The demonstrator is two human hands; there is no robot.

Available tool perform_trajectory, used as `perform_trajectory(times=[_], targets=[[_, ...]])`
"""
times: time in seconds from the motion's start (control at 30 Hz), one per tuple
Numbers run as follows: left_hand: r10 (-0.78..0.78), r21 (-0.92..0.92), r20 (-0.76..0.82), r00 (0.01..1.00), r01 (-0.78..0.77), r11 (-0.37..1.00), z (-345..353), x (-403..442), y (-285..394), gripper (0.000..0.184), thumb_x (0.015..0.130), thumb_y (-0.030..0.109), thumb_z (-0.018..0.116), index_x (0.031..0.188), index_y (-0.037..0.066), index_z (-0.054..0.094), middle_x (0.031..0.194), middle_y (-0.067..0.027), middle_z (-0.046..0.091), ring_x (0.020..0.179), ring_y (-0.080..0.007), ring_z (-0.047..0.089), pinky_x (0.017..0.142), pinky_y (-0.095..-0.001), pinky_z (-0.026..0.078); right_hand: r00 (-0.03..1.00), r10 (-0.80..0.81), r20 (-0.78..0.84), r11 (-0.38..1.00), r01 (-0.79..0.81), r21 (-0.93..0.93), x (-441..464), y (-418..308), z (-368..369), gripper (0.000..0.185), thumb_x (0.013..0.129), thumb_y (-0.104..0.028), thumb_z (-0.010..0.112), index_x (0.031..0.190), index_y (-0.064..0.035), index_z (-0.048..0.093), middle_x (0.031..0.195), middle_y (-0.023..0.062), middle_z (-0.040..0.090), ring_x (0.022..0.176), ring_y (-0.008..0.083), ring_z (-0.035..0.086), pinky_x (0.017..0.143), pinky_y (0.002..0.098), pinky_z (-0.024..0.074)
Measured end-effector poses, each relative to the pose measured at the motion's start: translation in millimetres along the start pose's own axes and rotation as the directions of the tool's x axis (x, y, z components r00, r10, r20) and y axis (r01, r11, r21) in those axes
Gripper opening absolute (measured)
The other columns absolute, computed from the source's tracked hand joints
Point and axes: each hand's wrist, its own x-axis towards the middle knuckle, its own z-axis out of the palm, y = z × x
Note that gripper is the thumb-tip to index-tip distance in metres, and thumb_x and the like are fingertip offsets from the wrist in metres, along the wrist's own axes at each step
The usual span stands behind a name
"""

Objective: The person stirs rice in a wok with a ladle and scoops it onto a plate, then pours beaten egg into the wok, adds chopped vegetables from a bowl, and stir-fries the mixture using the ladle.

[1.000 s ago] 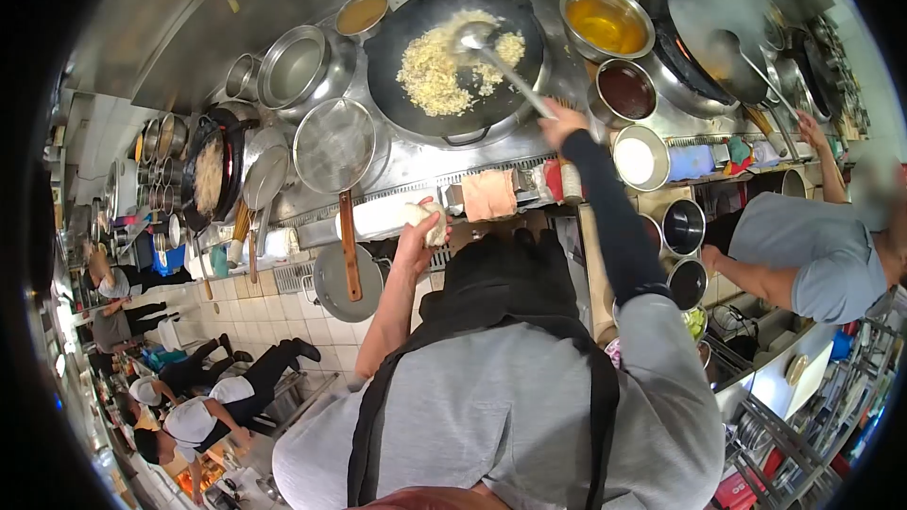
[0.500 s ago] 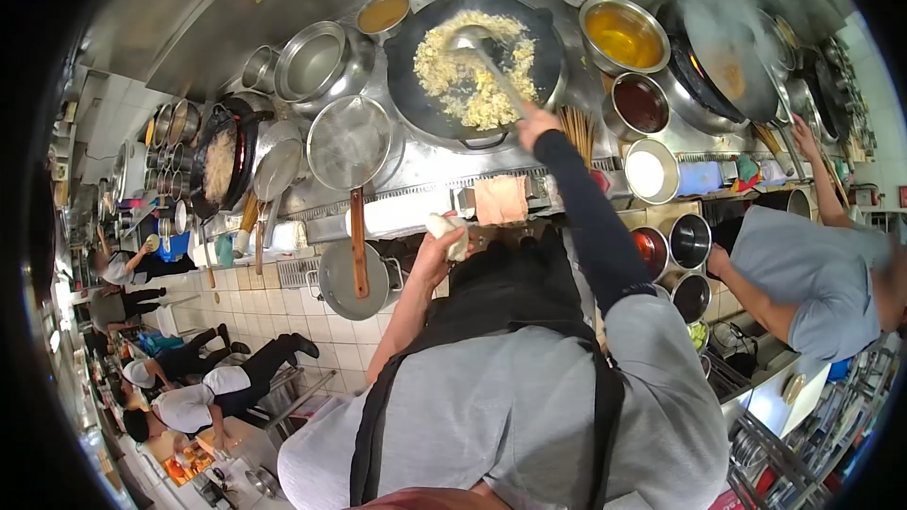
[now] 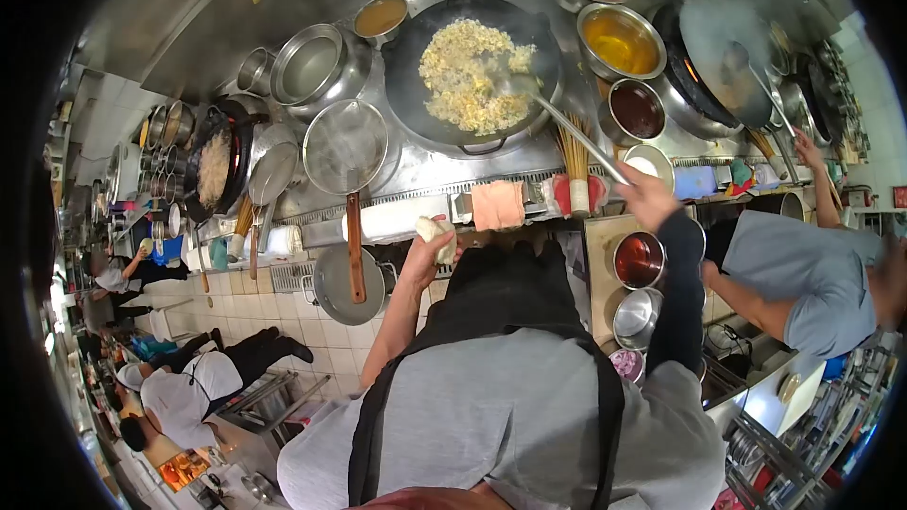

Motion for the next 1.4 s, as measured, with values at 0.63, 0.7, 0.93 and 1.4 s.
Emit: perform_trajectory(times=[0.63, 0.7, 0.93, 1.4], targets=[[0.028, -0.042, -0.043, 0.999, -0.029, 0.999, 7.5, -22.0, -21.3, 0.048, 0.094, 0.013, 0.071, 0.135, 0.009, 0.048, 0.097, -0.0097, 0.067, 0.076, -0.0226, 0.069, 0.061, -0.034, 0.058, 0.98, 0.199, 0.018, 0.658, -0.148, 0.738, 237.9, -114.9, 171.2, 0.031, 0.099, -0.022, 0.057, 0.122, -0.0011, 0.057, 0.081, 0.0202, 0.063, 0.076, 0.0367, 0.065, 0.067, 0.0451, 0.0506], [0.004, -0.056, -0.059, 0.998, -0.007, 0.998, 2.4, -25.4, -30.1, 0.048, 0.094, 0.012, 0.071, 0.135, 0.01, 0.048, 0.096, -0.0095, 0.067, 0.075, -0.022, 0.069, 0.061, -0.0338, 0.059, 0.988, -0.128, -0.085, 0.93, 0.149, 0.336, 210.9, -95.3, 173.6, 0.036, 0.098, -0.023, 0.056, 0.128, -0.0032, 0.055, 0.095, 0.0278, 0.065, 0.09, 0.046, 0.063, 0.079, 0.0496, 0.0502], [-0.03, -0.113, -0.152, 0.988, 0.013, 0.994, -11.9, -25.9, -26.3, 0.046, 0.094, 0.014, 0.07, 0.134, 0.009, 0.048, 0.096, -0.0093, 0.067, 0.076, -0.0222, 0.07, 0.061, -0.0342, 0.059, 0.984, -0.171, -0.042, 0.966, 0.159, -0.206, 42.0, 16.2, 114.4, 0.058, 0.096, -0.022, 0.06, 0.152, -0.0231, 0.045, 0.106, 0.026, 0.07, 0.092, 0.0441, 0.068, 0.084, 0.0518, 0.054], [0.05, -0.085, -0.08, 0.996, -0.056, 0.995, 9.4, 8.1, 11.7, 0.057, 0.096, 0.013, 0.068, 0.144, 0.01, 0.038, 0.1, -0.0129, 0.065, 0.078, -0.024, 0.069, 0.063, -0.0353, 0.057, 0.903, -0.082, 0.421, -0.068, -0.427, 0.902, 97.1, -25.4, 83.0, 0.016, 0.101, -0.015, 0.061, 0.111, -0.0153, 0.048, 0.076, -0.0017, 0.049, 0.053, 0.004, 0.042, 0.043, 0.022, 0.0297]])
